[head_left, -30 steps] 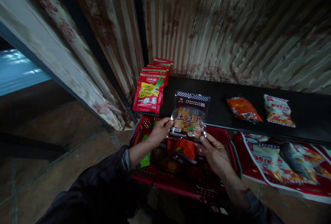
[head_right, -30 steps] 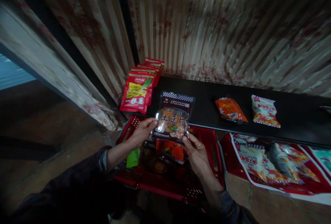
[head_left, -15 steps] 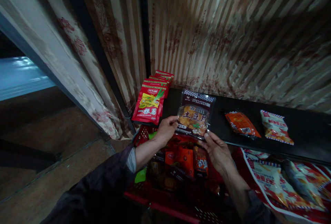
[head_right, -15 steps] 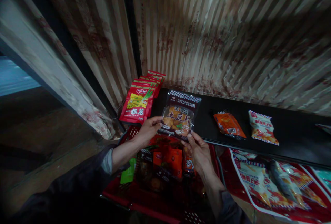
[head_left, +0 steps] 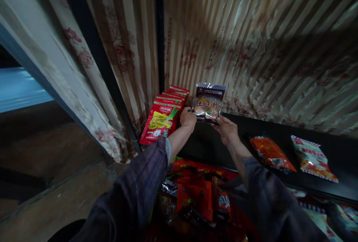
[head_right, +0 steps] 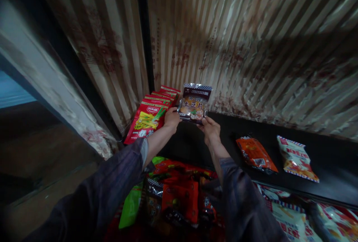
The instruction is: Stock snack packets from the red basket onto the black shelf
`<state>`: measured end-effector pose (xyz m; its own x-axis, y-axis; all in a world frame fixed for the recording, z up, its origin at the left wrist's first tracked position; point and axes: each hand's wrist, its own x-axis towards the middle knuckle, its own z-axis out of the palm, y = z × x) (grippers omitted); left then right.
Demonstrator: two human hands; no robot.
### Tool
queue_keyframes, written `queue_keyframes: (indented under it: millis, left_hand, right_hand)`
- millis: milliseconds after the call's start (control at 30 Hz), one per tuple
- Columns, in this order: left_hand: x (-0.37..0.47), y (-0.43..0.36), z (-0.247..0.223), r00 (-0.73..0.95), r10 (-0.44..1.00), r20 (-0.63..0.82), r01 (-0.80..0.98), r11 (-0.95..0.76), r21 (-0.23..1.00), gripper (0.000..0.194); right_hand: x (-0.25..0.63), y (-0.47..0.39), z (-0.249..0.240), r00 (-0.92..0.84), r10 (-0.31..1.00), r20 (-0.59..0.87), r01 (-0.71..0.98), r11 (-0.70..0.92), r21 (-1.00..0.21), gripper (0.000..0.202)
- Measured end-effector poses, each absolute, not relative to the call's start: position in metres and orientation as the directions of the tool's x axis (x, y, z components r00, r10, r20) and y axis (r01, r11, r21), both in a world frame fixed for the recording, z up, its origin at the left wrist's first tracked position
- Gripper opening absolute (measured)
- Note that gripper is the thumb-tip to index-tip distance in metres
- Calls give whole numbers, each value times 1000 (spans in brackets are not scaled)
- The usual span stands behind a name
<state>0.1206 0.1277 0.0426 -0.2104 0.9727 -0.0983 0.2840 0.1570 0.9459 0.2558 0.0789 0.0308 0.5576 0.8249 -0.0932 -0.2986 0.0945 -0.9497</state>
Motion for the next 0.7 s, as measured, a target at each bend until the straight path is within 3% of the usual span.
queue_keyframes:
  millis: [333,700]
  left_hand:
    - [124,143,40,-148,988,-52,506,120,854,46]
    - [127,158,36,-113,991,-76,625,130,770,43]
  right_hand:
    - [249,140,-5,584,802,-125,-256,36,-966,14]
    - [252,170,-28,628,774,-85,-112,-18,-994,14]
